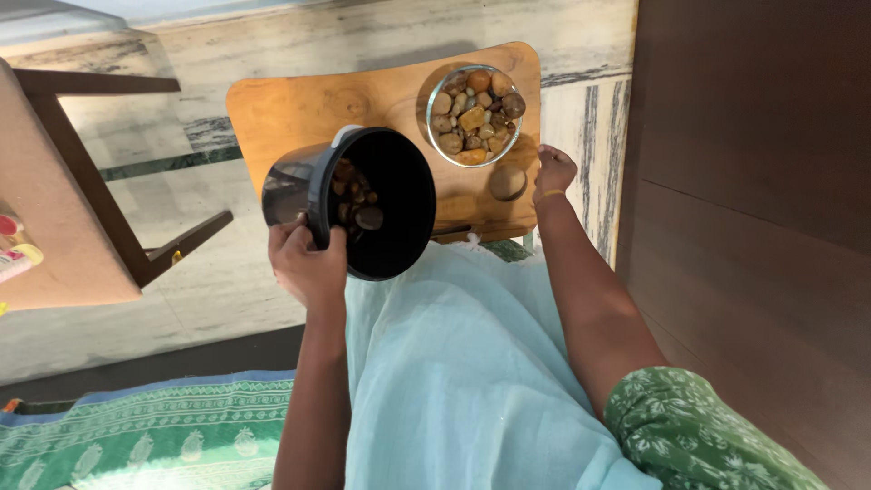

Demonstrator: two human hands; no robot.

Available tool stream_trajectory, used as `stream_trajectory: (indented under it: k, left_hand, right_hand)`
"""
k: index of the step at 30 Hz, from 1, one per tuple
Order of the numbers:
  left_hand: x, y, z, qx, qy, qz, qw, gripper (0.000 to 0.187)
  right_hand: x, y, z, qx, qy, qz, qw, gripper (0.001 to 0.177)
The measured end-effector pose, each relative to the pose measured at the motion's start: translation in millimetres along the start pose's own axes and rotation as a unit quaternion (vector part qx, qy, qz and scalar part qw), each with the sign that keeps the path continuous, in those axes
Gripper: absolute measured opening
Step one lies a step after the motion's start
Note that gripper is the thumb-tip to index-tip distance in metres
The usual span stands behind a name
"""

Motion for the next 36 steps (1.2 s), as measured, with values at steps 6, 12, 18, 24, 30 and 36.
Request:
stream_trajectory:
  k: [6, 12, 18, 24, 30, 36]
  left_hand:
    - [-7.4, 0.8, -2.7, -0.038, 0.032, -0.013, 0.999, 0.041]
    - [-13.7, 1.3, 1.3, -0.057, 0.013, 0.002, 0.998, 0.038]
    - [-18.1, 0.3, -7.3, -0.07, 0.054, -0.018, 0.996, 0.027]
    - [-21.5, -1.9, -19.0, -0.073, 0.065, 0.003, 0.995, 0.027]
    - [-21.8, -14.2, -35.7, -0.071, 0.097, 0.015, 0.993, 0.022]
    - [-27.7, -15.2, -51.2, -0.052, 0.154, 0.007, 0.987, 0.018]
  right_hand:
    - [-36.7, 21.2, 30.4, -0.294, -0.367, 0.059, 0.881, 0.015]
    - [-74.3, 54.2, 56.6, -0.36, -0.355, 0.046, 0.862, 0.015]
    - [-138.6, 56.9, 70.7, -0.253, -0.342, 0.137, 0.895, 0.016]
    - [-265.0, 90.6, 65.9, -0.343, -0.47, 0.434, 0.688, 0.035]
    - [-266.6, 176.0, -29.4, -0.681, -0.491, 0.381, 0.387, 0.026]
    - [-275.3, 184.1, -63.6, -0.727, -0.527, 0.295, 0.327, 0.044]
Point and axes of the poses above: each hand's wrist, its own x-axis towards the middle knuckle, its own y-axis out of the palm, z = x × y, the point moved 4 cm from there along x, towards the middle knuckle, and after that the axes turned 7 degrees about y, right-handed, at the moved point
